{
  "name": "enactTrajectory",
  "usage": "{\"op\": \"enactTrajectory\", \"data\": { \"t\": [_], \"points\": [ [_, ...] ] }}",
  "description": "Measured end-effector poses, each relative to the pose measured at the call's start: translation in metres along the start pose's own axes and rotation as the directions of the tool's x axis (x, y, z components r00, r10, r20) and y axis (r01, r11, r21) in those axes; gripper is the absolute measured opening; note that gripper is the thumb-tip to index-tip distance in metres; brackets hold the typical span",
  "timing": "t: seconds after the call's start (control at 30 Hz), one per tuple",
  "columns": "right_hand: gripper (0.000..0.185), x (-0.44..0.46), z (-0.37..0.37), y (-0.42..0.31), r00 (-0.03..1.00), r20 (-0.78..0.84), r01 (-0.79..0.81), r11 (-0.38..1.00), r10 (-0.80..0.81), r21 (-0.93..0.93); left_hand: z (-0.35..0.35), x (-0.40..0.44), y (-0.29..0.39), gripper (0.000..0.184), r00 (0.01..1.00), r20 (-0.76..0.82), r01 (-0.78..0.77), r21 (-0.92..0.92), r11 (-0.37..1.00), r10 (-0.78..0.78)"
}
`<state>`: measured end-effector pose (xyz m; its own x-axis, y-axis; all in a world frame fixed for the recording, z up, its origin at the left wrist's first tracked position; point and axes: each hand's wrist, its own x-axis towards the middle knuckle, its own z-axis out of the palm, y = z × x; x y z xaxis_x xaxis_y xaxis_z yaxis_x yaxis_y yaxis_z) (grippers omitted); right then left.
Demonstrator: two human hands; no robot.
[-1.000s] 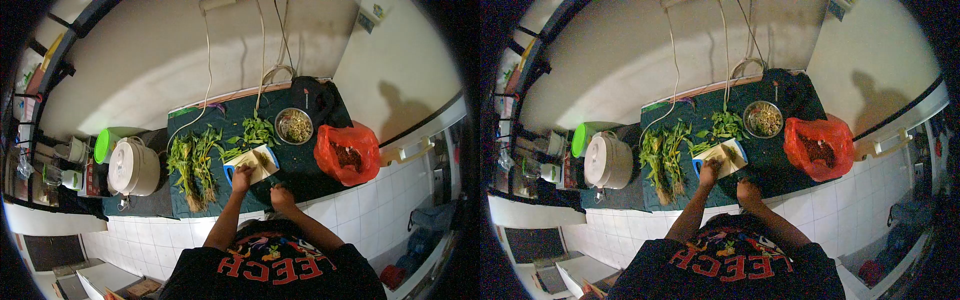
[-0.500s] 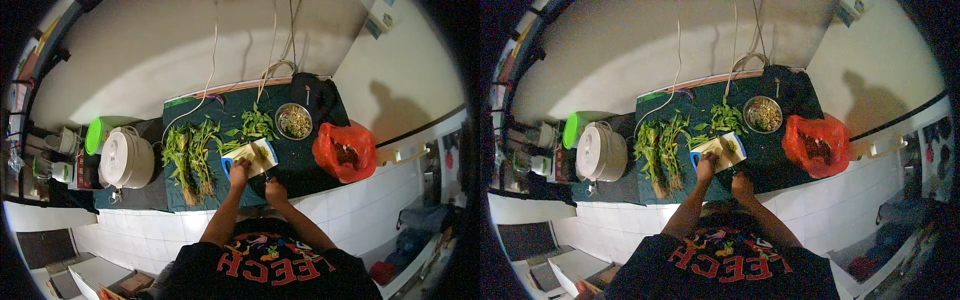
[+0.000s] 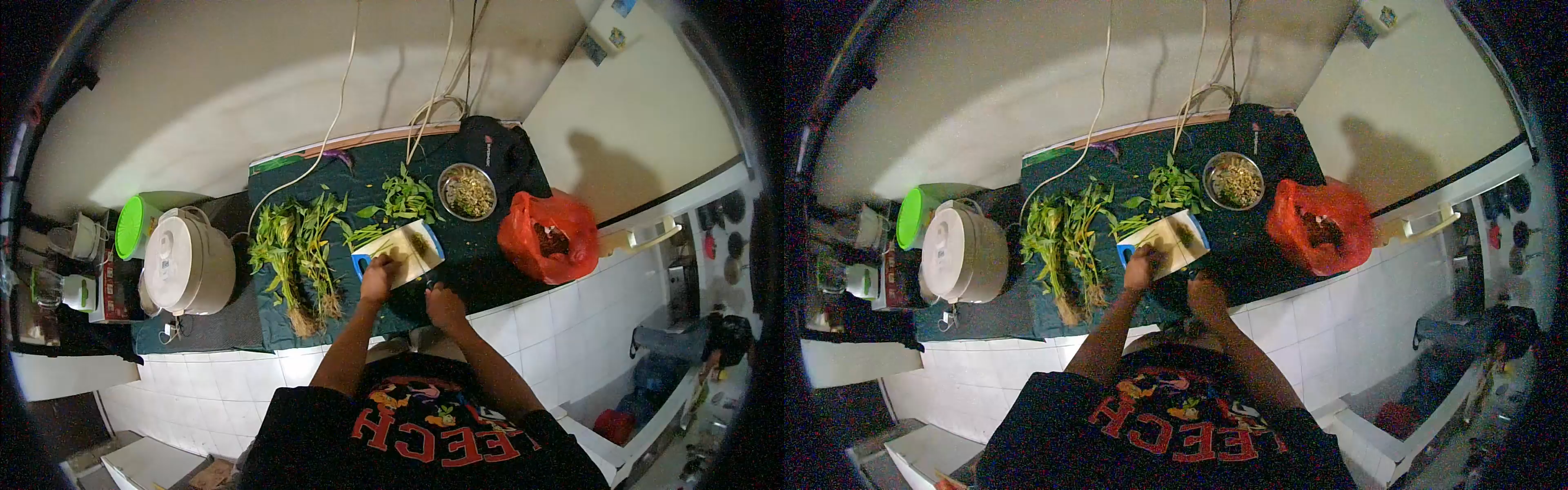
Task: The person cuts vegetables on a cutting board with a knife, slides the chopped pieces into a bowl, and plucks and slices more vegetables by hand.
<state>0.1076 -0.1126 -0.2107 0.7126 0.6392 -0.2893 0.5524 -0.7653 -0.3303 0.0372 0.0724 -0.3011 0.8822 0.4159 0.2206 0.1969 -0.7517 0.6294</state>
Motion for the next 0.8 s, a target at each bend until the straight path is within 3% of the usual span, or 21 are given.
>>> {"op": "enactTrajectory", "data": {
  "t": [0.07, 0.2, 0.27, 0.3, 0.37, 0.47, 0.57, 0.7, 0.77, 0.8],
  "points": [
    [0.036, 0.001, 0.008, 0.002, 0.994, 0.084, -0.074, 0.997, 0.074, 0.001, 0.003, 0.002, -0.006, 0.023, 0.995, 0.072, 0.080, -0.084, 0.993, -0.074],
    [0.036, 0.008, 0.022, 0.007, 0.992, 0.060, -0.108, 0.994, 0.108, -0.003, 0.003, 0.005, -0.001, 0.021, 0.997, -0.010, 0.070, -0.078, 0.995, -0.071],
    [0.032, 0.018, 0.021, 0.003, 0.998, -0.022, -0.057, 0.991, 0.061, 0.121, 0.003, 0.011, 0.001, 0.019, 0.957, 0.081, 0.287, -0.094, 0.953, -0.280],
    [0.032, 0.020, 0.019, 0.003, 0.998, -0.022, -0.055, 0.991, 0.058, 0.121, 0.004, 0.012, -0.002, 0.019, 0.956, 0.079, 0.288, -0.093, 0.953, -0.281],
    [0.030, 0.020, 0.015, 0.006, 0.926, -0.240, 0.299, 0.954, -0.291, -0.003, 0.009, 0.014, -0.007, 0.018, 0.953, 0.033, 0.303, -0.156, 0.940, -0.301],
    [0.028, 0.016, 0.009, -0.006, 0.976, -0.132, 0.169, 0.984, -0.175, -0.055, 0.003, 0.023, -0.006, 0.017, 0.952, 0.038, 0.307, -0.103, 0.946, -0.304],
    [0.029, 0.017, 0.060, 0.015, 0.963, -0.214, 0.156, 0.987, -0.161, -0.042, 0.003, 0.027, -0.007, 0.014, 0.937, 0.057, 0.350, -0.078, 0.934, -0.346],
    [0.029, 0.020, 0.043, 0.004, 0.961, -0.232, 0.156, 0.988, -0.154, -0.012, 0.003, 0.027, -0.011, 0.013, 0.949, 0.075, 0.308, -0.041, 0.950, -0.305],
    [0.031, 0.031, 0.038, 0.004, 0.997, -0.074, 0.010, 0.997, -0.004, 0.076, -0.002, 0.031, -0.002, 0.014, 0.913, 0.111, 0.396, -0.003, 0.918, -0.393],
    [0.031, 0.027, 0.028, -0.001, 0.997, -0.076, 0.009, 0.997, -0.004, 0.075, -0.002, 0.031, -0.001, 0.014, 0.914, 0.111, 0.394, -0.004, 0.919, -0.391]
  ]
}}
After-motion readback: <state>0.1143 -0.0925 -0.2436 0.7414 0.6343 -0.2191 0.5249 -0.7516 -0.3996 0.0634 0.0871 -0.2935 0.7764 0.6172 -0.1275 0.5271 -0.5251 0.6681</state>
